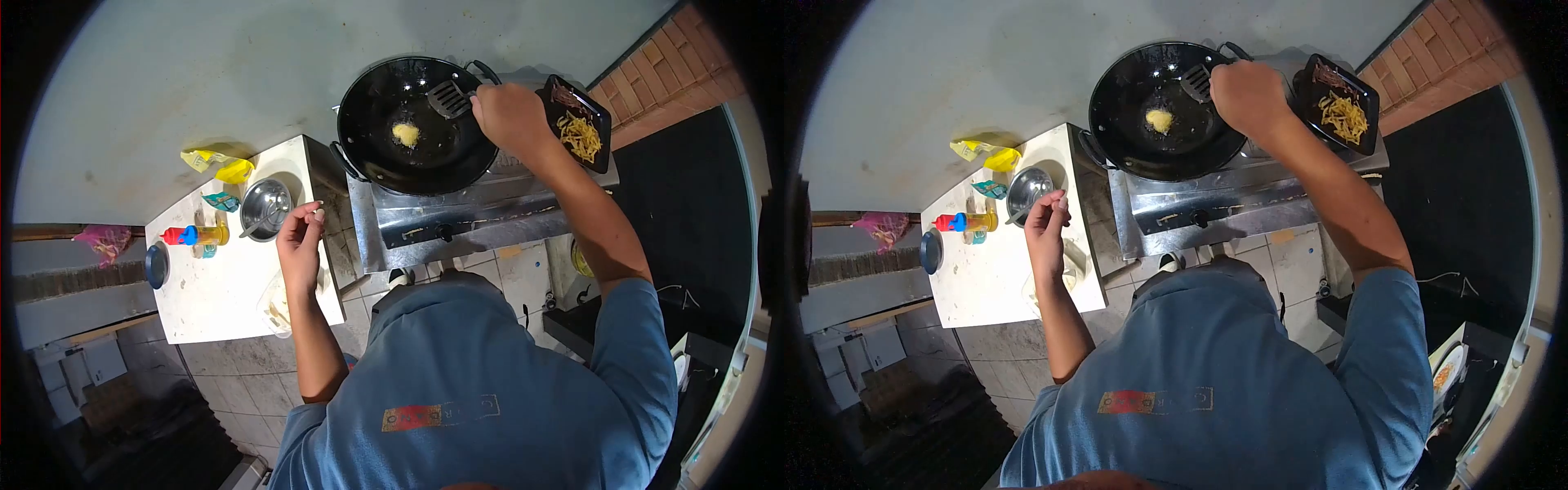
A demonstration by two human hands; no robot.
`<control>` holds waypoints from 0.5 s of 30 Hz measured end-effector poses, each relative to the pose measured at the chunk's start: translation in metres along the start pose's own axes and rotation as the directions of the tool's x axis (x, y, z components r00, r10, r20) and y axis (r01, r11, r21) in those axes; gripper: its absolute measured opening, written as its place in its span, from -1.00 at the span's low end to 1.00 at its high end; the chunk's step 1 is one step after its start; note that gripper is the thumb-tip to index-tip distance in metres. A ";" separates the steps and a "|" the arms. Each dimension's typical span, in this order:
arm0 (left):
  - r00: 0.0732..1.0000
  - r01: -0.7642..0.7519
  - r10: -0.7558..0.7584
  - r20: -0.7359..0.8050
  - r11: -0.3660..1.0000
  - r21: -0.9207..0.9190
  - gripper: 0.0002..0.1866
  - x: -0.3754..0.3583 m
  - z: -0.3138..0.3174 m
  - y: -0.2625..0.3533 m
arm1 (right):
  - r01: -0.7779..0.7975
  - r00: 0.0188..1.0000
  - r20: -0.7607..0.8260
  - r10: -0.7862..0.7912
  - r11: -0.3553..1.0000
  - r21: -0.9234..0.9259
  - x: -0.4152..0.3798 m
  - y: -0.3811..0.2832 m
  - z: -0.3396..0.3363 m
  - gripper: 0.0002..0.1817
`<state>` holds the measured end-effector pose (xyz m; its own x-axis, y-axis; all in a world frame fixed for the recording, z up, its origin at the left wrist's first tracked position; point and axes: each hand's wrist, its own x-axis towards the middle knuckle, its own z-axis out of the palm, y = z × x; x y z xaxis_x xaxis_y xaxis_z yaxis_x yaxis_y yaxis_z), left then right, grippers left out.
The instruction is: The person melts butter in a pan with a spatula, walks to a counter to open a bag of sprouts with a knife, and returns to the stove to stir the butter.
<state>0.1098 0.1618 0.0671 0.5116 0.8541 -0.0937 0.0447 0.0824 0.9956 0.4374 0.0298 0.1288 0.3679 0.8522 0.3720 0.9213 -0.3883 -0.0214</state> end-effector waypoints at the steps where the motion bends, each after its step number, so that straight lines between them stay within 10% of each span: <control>1: 1.000 -0.005 0.005 0.005 1.000 0.002 -0.84 0.000 0.000 0.000 | -0.007 1.000 0.024 0.007 1.000 -0.002 0.000 0.001 0.005 -0.76; 15: 1.000 -0.003 0.003 0.023 1.000 -0.017 -0.83 -0.001 0.008 0.001 | 0.033 0.996 0.078 -0.042 0.993 0.113 -0.016 -0.005 -0.023 -0.72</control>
<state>0.1161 0.1572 0.0679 0.5311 0.8425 -0.0906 0.0288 0.0889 0.9956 0.4240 0.0104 0.1441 0.3377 0.8926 0.2989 0.9412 -0.3181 -0.1135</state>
